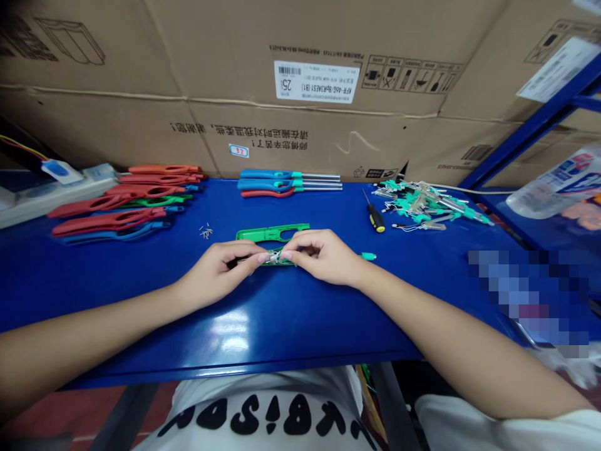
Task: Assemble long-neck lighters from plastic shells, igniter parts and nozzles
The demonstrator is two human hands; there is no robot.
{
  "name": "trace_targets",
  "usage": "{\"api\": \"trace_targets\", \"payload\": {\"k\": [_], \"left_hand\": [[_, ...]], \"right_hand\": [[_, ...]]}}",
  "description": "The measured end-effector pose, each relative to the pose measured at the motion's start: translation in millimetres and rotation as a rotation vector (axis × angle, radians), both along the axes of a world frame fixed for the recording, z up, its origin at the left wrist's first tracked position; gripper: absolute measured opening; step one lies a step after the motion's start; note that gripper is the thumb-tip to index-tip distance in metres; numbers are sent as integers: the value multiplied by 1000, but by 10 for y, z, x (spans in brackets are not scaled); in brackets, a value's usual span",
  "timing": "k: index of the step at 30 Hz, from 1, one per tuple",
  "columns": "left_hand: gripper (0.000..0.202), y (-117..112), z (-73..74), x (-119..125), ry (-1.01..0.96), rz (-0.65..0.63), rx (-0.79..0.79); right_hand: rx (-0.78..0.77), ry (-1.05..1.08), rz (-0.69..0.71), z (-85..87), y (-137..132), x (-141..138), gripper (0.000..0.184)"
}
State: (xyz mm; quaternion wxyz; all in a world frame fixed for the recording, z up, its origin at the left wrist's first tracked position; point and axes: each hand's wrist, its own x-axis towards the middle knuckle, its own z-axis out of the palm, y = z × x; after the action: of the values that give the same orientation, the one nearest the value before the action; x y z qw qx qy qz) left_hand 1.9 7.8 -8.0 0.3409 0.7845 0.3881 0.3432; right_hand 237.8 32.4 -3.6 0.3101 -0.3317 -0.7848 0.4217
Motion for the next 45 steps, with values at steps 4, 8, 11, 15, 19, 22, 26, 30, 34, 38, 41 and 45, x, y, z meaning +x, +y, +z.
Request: {"api": "trace_targets", "payload": {"k": [4,8,11,15,19,22,26,30,34,38,41,45], "left_hand": [[24,-9,5,-1,4,1,-4],[24,-6,-5,-3,6,-8,-2],[24,1,-15,-2,1,-13,1],[25,11,-29,-1,-4,-18,5],[27,22,-33,4,-13,-16,-26],[27,26,-23,11,-38,-18,-44],[27,21,-9,19,-51,-20,-41],[31,10,-3,24,-44,-27,-21],[39,-3,4,34,-37,-28,0],[38,-11,7,39,-34,-43,12],[37,-12,9,39,-15,-48,8],[39,-3,14,36,-3,-32,-4]], "right_hand": [[16,10,4,-5,-8,-5,20],[50,15,8,-8,-18,-19,18],[60,3,-6,-18,-26,-29,19],[47,-9,-37,-26,-38,-43,21],[-34,39,-53,-17,-32,-48,23],[-199,89,-63,-5,-7,-36,29],[-302,113,-68,14,21,-22,35],[-290,119,-72,19,11,-29,31],[-275,119,-74,14,-12,-34,30],[-249,119,-64,19,-22,-36,32],[-237,112,-61,25,-26,-45,31],[-263,108,-64,24,-21,-51,32]]}}
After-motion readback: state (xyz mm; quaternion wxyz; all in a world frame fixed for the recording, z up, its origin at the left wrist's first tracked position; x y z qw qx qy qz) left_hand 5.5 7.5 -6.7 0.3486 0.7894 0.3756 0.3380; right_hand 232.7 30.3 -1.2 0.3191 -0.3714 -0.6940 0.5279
